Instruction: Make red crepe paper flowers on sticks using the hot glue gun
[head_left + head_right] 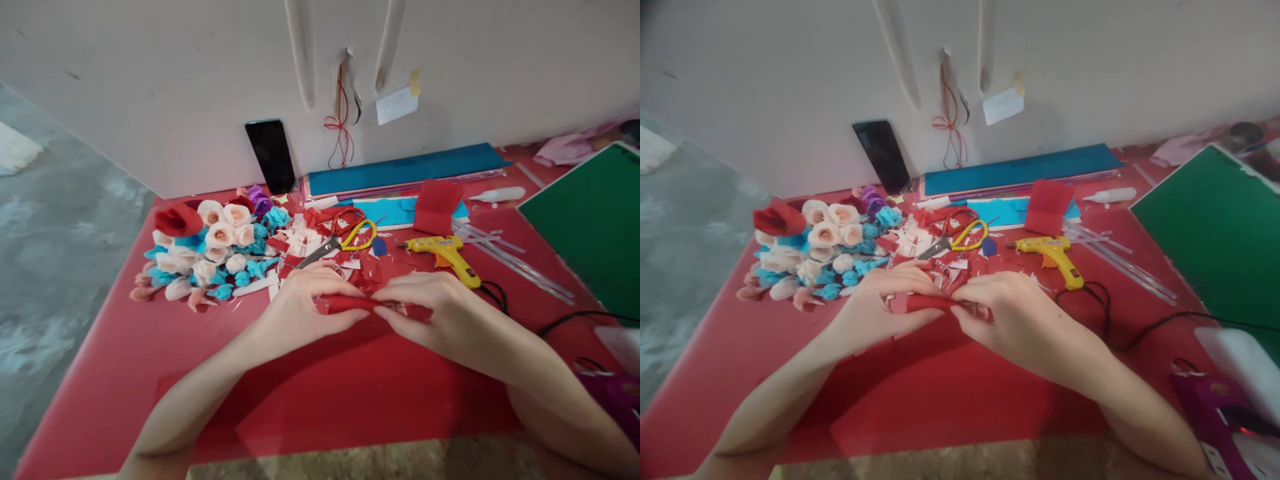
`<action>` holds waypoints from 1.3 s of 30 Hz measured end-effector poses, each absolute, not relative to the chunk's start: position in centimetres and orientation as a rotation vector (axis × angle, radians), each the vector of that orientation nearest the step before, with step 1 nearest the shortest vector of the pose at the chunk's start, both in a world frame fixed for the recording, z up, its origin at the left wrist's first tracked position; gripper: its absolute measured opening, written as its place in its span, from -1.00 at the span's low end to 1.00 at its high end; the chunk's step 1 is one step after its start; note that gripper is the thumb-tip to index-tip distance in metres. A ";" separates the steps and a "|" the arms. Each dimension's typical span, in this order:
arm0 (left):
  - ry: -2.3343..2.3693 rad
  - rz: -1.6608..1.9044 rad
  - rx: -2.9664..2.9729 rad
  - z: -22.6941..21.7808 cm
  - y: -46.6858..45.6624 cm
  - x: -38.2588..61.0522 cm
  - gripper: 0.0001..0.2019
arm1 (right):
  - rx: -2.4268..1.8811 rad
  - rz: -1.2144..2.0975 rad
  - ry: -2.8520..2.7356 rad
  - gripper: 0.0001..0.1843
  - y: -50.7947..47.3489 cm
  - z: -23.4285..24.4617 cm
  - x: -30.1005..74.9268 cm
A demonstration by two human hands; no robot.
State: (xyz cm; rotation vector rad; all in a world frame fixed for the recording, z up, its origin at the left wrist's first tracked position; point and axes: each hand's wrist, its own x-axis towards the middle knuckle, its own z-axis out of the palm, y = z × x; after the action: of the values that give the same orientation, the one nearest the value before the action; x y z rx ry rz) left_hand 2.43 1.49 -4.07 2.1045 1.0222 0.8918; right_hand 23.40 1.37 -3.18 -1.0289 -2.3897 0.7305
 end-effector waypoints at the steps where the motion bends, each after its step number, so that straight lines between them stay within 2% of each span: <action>1: 1.025 0.893 2.108 -4.1 1.5 2.5 -0.93 | -1.034 0.730 -2.394 -0.84 1.3 -3.1 23.4; 16: 1.093 0.838 1.910 -3.8 1.2 2.9 -0.88 | -1.030 0.671 -2.376 -0.85 1.1 -2.6 23.5; 33: 1.066 0.843 1.857 -4.0 1.1 3.1 -0.88 | -1.009 0.637 -2.342 -0.88 1.0 -2.6 23.3; 39: 1.087 0.847 1.815 -4.2 1.1 3.0 -0.94 | -0.984 0.627 -2.341 -0.85 1.0 -2.6 23.1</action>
State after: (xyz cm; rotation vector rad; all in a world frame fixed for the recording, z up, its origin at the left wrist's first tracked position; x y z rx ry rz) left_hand 3.03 1.11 -4.17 1.8150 1.0867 0.8468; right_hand 23.08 1.00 -2.55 -0.9844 -2.3411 0.6266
